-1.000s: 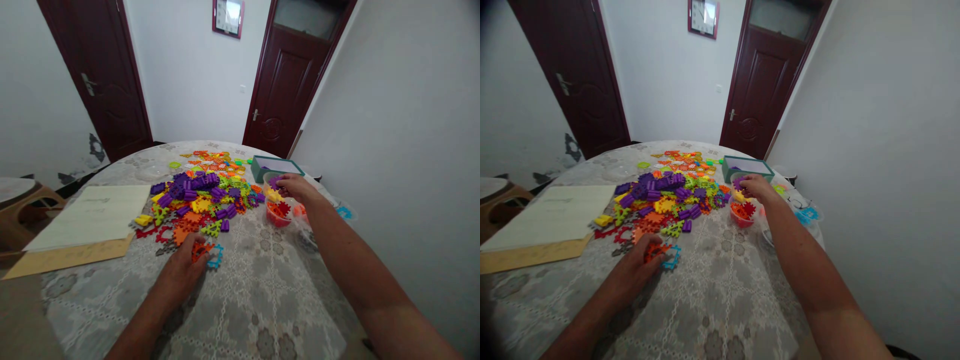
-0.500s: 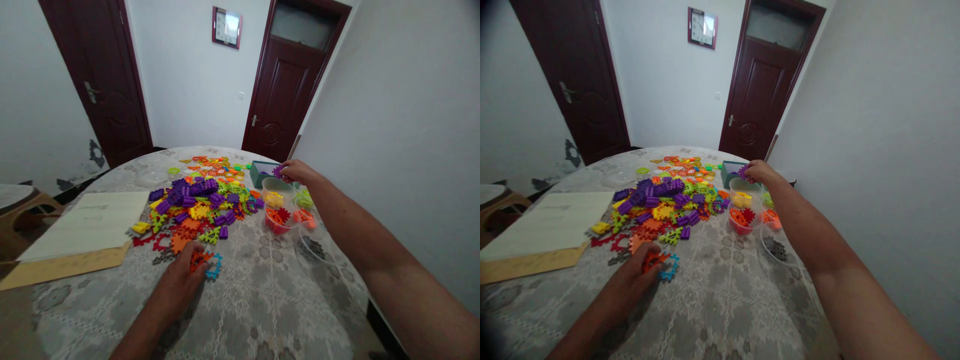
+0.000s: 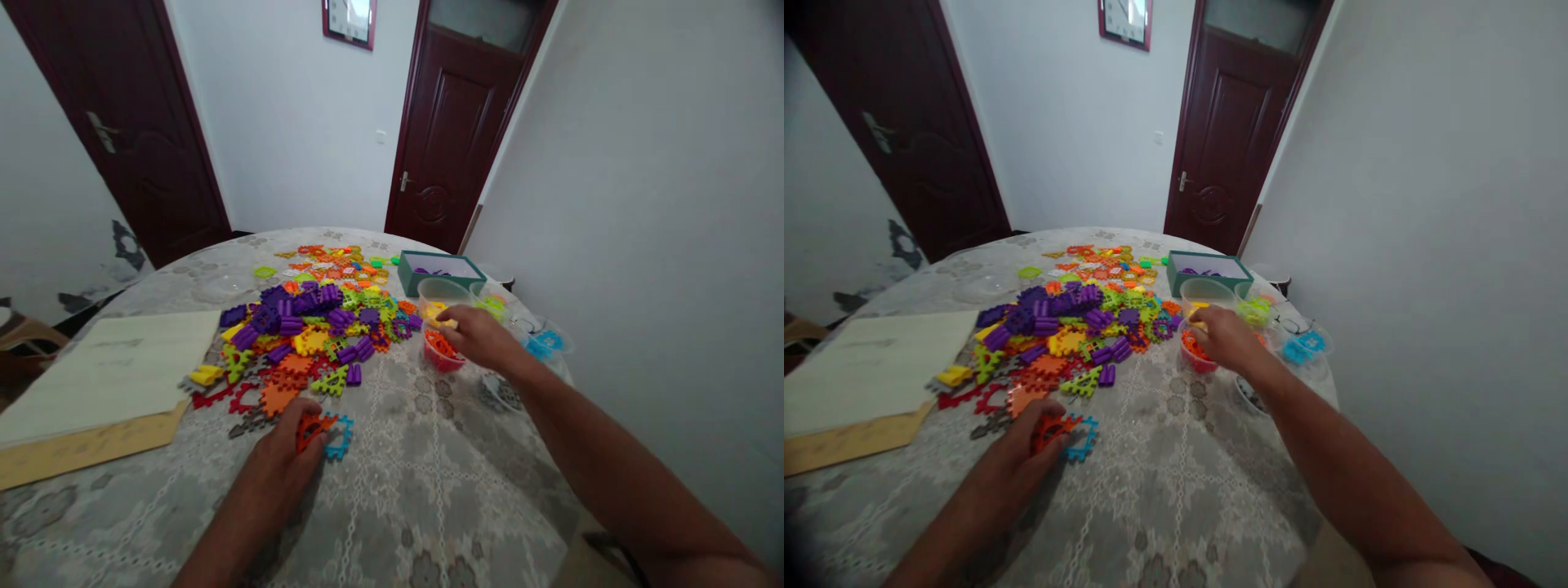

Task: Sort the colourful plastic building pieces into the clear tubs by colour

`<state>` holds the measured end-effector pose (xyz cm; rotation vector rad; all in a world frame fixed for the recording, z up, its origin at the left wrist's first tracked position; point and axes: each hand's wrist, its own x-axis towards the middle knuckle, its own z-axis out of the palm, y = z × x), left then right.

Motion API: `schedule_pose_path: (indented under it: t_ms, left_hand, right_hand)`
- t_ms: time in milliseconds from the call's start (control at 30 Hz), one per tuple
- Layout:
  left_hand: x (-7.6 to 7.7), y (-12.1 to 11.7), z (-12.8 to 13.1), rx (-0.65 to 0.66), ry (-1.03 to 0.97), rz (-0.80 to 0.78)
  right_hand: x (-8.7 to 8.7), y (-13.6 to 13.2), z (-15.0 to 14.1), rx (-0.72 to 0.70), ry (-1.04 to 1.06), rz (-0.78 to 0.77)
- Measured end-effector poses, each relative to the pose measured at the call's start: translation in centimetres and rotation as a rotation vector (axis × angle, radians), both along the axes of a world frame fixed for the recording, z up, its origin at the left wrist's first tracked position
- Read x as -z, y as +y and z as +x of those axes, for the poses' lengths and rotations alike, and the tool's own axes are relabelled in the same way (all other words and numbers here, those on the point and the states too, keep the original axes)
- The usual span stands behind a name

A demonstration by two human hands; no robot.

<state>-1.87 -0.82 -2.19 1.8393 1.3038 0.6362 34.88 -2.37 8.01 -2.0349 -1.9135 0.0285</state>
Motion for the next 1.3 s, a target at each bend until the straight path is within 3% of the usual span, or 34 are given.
schedule_pose_path:
  t_ms: [133, 267, 533, 600, 700, 833, 933, 1100, 1200, 1300]
  left_hand:
    - [0.5, 0.3, -0.2, 0.022, 0.026, 0.023]
    - [0.1, 0.6, 0.0, 0.015, 0.037, 0.037]
    - [-1.0, 0.5, 0.2, -0.017, 0.025, 0.087]
    - [-1.3, 0.4, 0.2, -0.023, 0.015, 0.069]
    - [-1.8, -0.1, 0.7, -0.009, -0.047, 0.014]
    - [-2.2, -0.8, 1.7, 0.025, -0.229, -0.108]
    - [-2.2, -1.2, 2.4, 0.040, -0.338, -0.185]
    - [-1.8, -1.0, 2.7, 0.030, -0.371, -0.208]
    - [-1.5, -0.2, 2.1, -0.023, -0.249, -0.161]
    - [-1.1, 0.8, 1.6, -0.065, -0.102, -0.045]
  right_hand:
    - [2.9, -3.0, -3.4, 0.116, -0.187, -0.140]
    - [4.3, -2.8, -4.4, 0.252, -0.279, -0.207]
    - [5.3, -3.0, -5.3, 0.321, -0.268, -0.081]
    - [5.5, -3.5, -6.3, 0.217, -0.164, 0.015]
    - [6.0, -4.4, -8.7, -0.046, 0.165, 0.121]
    - [7.2, -4.9, -11.8, -0.204, 0.690, 0.012]
    - [8.4, -4.7, -13.1, -0.255, 0.947, -0.104]
    - [9.2, -3.9, -12.6, -0.212, 1.111, -0.154]
    - [7.7, -4.1, -10.9, -0.175, 1.103, -0.090]
    - [5.1, -5.3, -8.2, -0.155, 1.000, 0.069]
